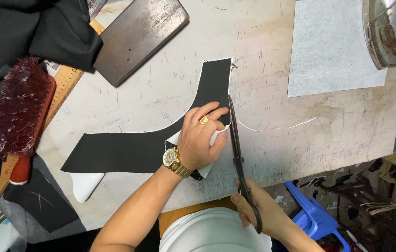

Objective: The person irons pieces of black and white fabric on a workbench, aligns a white template over the black material, and then uses large shears to cut out a garment piece.

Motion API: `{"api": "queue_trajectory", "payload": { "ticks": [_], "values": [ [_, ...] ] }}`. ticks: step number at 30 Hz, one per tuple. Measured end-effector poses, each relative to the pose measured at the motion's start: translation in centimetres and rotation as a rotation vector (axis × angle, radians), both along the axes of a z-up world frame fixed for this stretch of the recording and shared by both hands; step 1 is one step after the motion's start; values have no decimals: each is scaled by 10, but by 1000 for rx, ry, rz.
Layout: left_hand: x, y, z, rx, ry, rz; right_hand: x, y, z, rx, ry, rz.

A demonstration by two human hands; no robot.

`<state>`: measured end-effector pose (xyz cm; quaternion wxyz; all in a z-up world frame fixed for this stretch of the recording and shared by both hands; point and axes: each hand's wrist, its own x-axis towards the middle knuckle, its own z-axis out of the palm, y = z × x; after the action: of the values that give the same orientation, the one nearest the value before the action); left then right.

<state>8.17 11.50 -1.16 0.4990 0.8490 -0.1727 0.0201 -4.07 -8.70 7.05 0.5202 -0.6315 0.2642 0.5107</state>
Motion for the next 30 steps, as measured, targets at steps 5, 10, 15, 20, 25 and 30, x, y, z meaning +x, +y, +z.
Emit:
{"api": "queue_trajectory", "payload": {
  "ticks": [5,10,15,20,25,30],
  "values": [
    [0,2,0,-52,17,-1,6,17,2,-95,-3,89],
    [1,3,1,-90,-4,11,1,34,1,-117,-47,-36],
    [1,2,0,-112,-16,25,15,50,15,-158,-7,-19],
    [1,3,-2,-157,-16,40,4,50,6,-149,-70,65],
    [1,4,-1,-232,58,85,4,44,9,58,-64,-94],
    [2,6,0,-285,87,97,12,51,-6,57,-100,-140]
  ]
}}
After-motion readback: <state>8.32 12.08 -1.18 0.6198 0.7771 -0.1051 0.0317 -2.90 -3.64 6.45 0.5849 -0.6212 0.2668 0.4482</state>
